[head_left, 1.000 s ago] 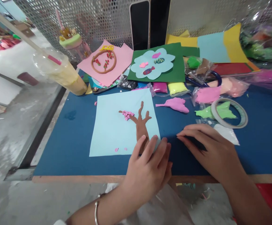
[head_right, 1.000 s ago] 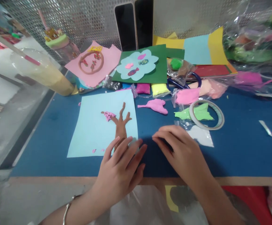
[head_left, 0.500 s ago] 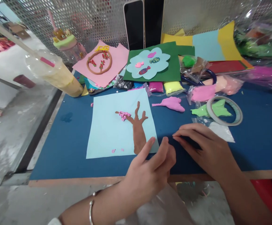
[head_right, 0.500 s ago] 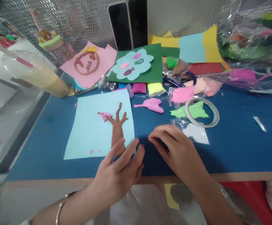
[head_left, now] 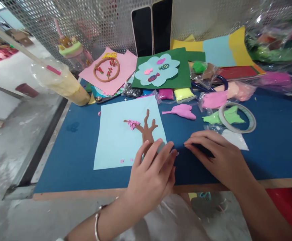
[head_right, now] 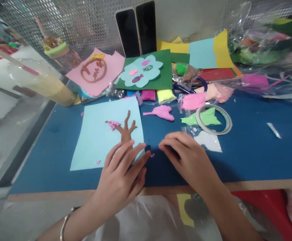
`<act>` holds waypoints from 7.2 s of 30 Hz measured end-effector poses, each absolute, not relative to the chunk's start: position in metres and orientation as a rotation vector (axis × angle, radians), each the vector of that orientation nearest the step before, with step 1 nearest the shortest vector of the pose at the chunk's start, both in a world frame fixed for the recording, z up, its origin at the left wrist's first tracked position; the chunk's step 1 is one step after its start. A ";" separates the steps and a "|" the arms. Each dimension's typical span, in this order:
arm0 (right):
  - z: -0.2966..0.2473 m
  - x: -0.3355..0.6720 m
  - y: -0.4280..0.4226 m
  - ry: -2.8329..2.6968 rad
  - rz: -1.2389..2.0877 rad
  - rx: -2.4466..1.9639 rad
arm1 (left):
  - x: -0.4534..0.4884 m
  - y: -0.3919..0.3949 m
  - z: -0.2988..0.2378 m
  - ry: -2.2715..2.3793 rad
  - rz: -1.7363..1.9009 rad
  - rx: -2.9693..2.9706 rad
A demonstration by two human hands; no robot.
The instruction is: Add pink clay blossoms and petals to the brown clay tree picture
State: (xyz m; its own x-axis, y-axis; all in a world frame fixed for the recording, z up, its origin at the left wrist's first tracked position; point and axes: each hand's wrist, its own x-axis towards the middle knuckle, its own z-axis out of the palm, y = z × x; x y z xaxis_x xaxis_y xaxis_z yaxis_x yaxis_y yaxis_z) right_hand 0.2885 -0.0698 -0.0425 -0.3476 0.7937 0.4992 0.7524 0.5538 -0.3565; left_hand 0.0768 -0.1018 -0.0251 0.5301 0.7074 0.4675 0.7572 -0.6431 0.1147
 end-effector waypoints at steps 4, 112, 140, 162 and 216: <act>-0.044 0.289 -0.070 -2.154 0.103 -1.247 | 0.080 -0.105 -0.027 -1.236 -0.700 -2.651; -0.026 0.223 -0.110 -1.931 0.785 -1.145 | 0.026 -0.137 -0.022 -1.574 -1.559 -2.599; -0.014 0.196 -0.116 -1.767 0.998 -1.246 | 0.024 -0.141 -0.019 -1.865 -1.933 -2.535; -0.026 0.198 -0.124 -1.914 0.496 -1.115 | 0.023 -0.143 -0.021 -2.036 -1.835 -2.457; -0.029 0.217 -0.116 -1.870 0.452 -1.188 | -0.005 -0.146 -0.033 -1.242 -0.823 -2.526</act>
State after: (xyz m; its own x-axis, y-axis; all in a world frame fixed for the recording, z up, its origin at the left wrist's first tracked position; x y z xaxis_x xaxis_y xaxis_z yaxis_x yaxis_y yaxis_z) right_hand 0.2171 -0.1160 -0.0291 -0.1846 0.8655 0.4656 0.5569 0.4825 -0.6760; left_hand -0.0052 -0.1458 -0.0331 0.4894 0.6636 0.5659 0.7800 -0.6232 0.0563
